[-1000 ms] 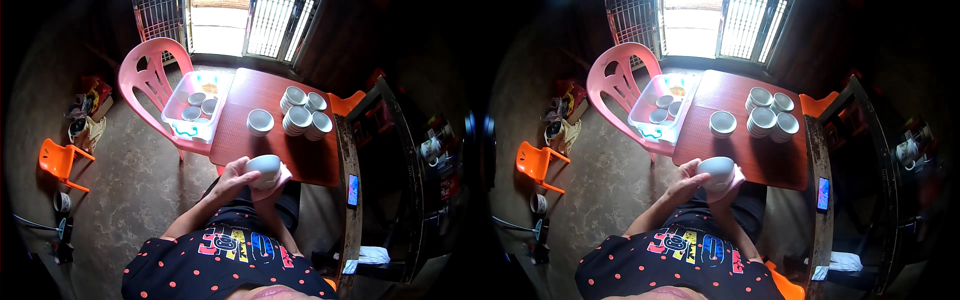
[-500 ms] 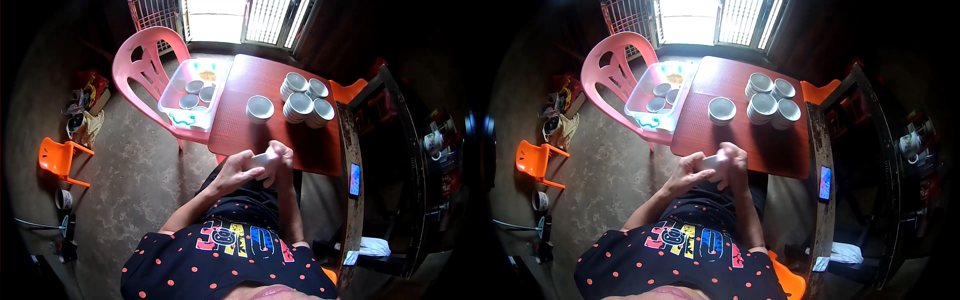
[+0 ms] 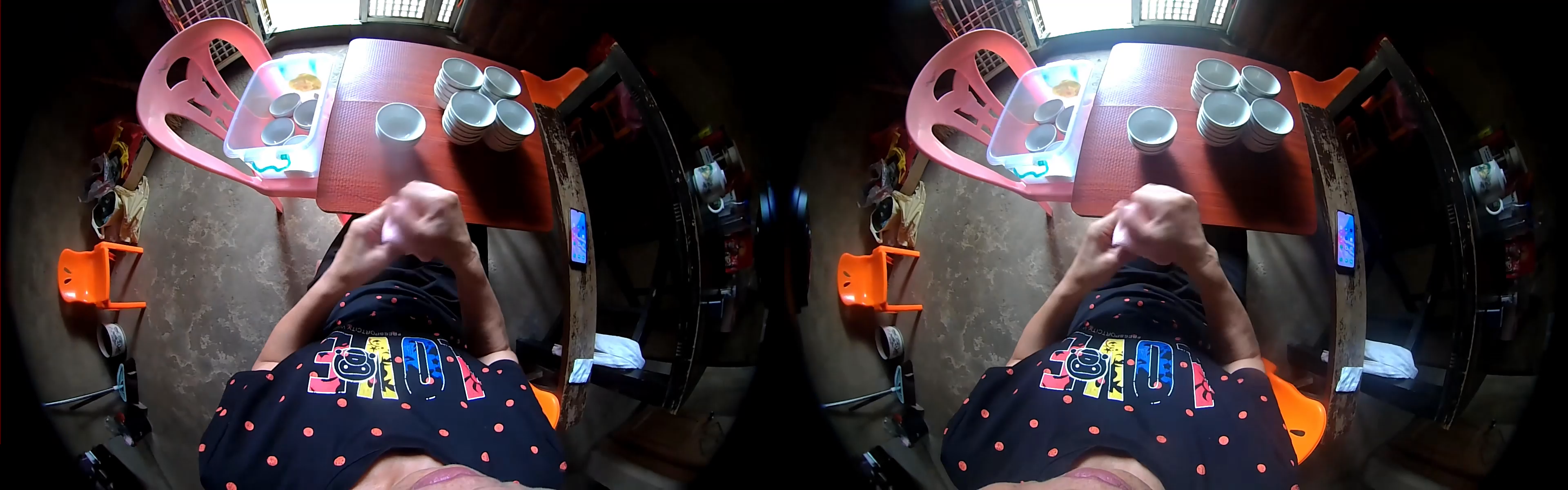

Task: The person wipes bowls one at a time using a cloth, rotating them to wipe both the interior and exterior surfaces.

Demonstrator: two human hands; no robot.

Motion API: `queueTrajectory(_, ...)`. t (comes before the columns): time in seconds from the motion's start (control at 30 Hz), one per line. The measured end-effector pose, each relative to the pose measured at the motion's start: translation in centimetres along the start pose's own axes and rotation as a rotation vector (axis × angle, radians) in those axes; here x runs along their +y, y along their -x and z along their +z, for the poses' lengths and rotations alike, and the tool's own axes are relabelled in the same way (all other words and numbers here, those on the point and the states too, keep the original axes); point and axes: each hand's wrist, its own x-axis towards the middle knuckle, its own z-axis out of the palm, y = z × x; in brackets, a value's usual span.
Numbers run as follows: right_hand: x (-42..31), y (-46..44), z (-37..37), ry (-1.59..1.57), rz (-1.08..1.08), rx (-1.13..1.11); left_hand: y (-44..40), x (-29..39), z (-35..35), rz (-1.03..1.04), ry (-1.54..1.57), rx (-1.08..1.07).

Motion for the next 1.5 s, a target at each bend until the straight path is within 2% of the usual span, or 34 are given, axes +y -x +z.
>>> queueTrajectory(0.03,0.4,-0.6,0.0,0.488,-0.373,-0.055,0.2,-0.3,0.7,0.106,-0.165,0.045)
queueTrajectory(0.07,-0.4,-0.9,-0.8,0.439,-0.626,-0.062,0.0,0.3,0.5,0.061,0.027,0.004)
queueTrajectory(0.1,1.6,-0.9,-0.6,0.285,-0.557,-0.021,-0.2,0.4,0.2,-0.032,0.249,-0.037)
queueTrajectory(0.17,4.8,0.3,-0.7,0.096,-0.224,0.025,-0.2,0.0,-0.1,-0.085,0.572,-0.017)
queueTrajectory(0.2,6.1,1.1,1.0,-0.209,-0.074,0.093,-0.2,0.1,0.4,-0.044,0.642,0.003)
queueTrajectory(0.27,8.7,2.5,4.4,-0.918,0.124,0.374,-0.2,0.0,-0.3,-0.090,0.478,-0.063)
queueTrajectory(0.3,8.2,1.6,2.5,-1.162,0.205,0.139,-0.4,0.2,-0.7,-0.140,0.445,-0.103)
queueTrajectory(0.37,5.2,0.6,-1.4,-0.993,0.345,-0.114,-0.6,-0.1,-1.6,-0.158,0.290,-0.195)
queueTrajectory(0.4,2.7,0.1,-1.2,-0.548,0.331,-0.042,-0.6,0.5,-1.5,-0.169,0.226,-0.218)
queueTrajectory(0.43,0.5,-0.1,-1.9,0.059,-0.059,-0.120,-0.4,0.8,-1.1,-0.181,0.166,-0.239)
queueTrajectory(0.47,-1.0,-0.3,-2.0,0.130,-0.055,-0.119,-0.3,0.4,-0.4,-0.111,0.333,-0.242)
queueTrajectory(0.5,-1.8,-0.6,-2.1,0.203,-0.056,-0.119,-0.2,0.2,-0.1,-0.079,0.312,-0.188)
queueTrajectory(0.57,2.4,0.0,-0.5,-0.470,0.256,0.032,-0.4,0.7,-0.1,-0.167,0.563,-0.120)
queueTrajectory(0.6,2.7,1.0,1.0,-0.422,0.156,0.275,-0.6,0.1,-0.1,-0.200,0.709,-0.048)
queueTrajectory(0.63,4.0,2.2,2.2,-0.196,0.099,0.340,-0.6,0.0,-0.1,-0.212,0.780,0.011)
queueTrajectory(0.7,5.4,4.2,4.2,0.290,0.045,0.514,-0.8,-1.2,-0.3,-0.232,0.780,-0.024)
queueTrajectory(0.77,5.5,3.3,2.5,-0.792,0.382,0.370,-0.8,-1.2,0.0,-0.219,0.667,-0.004)
queueTrajectory(0.83,4.4,1.1,0.4,-0.441,0.401,-0.026,-0.7,0.1,-0.4,-0.226,0.482,-0.172)
queueTrajectory(0.87,1.3,0.3,0.1,-0.044,0.213,-0.104,-0.6,-2.5,-0.6,-0.128,0.235,-0.273)
queueTrajectory(0.9,-0.9,-0.6,-0.3,0.466,0.143,-0.299,-0.3,-0.6,-0.2,-0.009,-0.163,-0.291)
queueTrajectory(0.97,-0.9,-1.4,-1.1,0.363,-0.066,-0.387,-0.2,-0.9,-0.2,-0.077,0.102,-0.220)
queueTrajectory(1.0,0.5,-1.3,-0.9,-0.041,0.125,-0.300,-0.3,0.1,-0.4,-0.077,0.279,-0.192)
queueTrajectory(1.03,2.8,-0.9,-0.1,-0.444,0.310,-0.207,-0.3,0.3,-0.8,-0.188,0.445,-0.175)
queueTrajectory(1.07,4.5,0.1,0.7,-0.647,0.223,-0.052,-0.4,0.2,-0.9,-0.204,0.533,-0.134)
queueTrajectory(1.1,4.4,0.8,1.0,-0.557,0.107,0.058,-0.5,0.1,-1.1,-0.219,0.620,-0.092)
queueTrajectory(1.13,4.2,1.4,1.6,-0.664,0.147,0.202,-0.9,-0.3,-0.9,-0.284,0.771,-0.034)
queueTrajectory(1.17,3.9,1.5,2.1,-0.770,0.186,0.347,-1.0,-0.6,-0.9,-0.315,0.782,-0.030)
queueTrajectory(1.2,4.0,1.0,2.1,-0.819,0.144,0.378,-1.1,-0.9,-0.9,-0.344,0.792,-0.026)
queueTrajectory(1.23,3.7,0.6,1.9,-0.582,0.157,0.487,-1.1,-0.9,-1.1,-0.373,0.803,-0.021)
queueTrajectory(1.3,1.7,-0.3,0.9,-0.591,0.072,0.466,-1.0,-0.5,-1.2,-0.423,0.714,-0.059)
queueTrajectory(1.33,0.2,-0.4,0.2,-0.542,0.095,0.332,-1.0,-1.0,-1.1,-0.411,0.749,-0.085)
queueTrajectory(1.37,0.1,-0.9,-0.9,0.011,-0.204,0.118,-1.1,-1.5,-1.1,-0.398,0.782,-0.111)
queueTrajectory(1.43,-0.7,-1.6,-0.6,-0.080,-0.371,-0.145,-0.8,-1.6,-2.1,-0.340,0.971,-0.125)
queueTrajectory(1.5,-0.6,-0.7,-0.2,0.009,-0.612,-0.016,-0.9,-0.3,-2.5,-0.421,1.130,0.001)
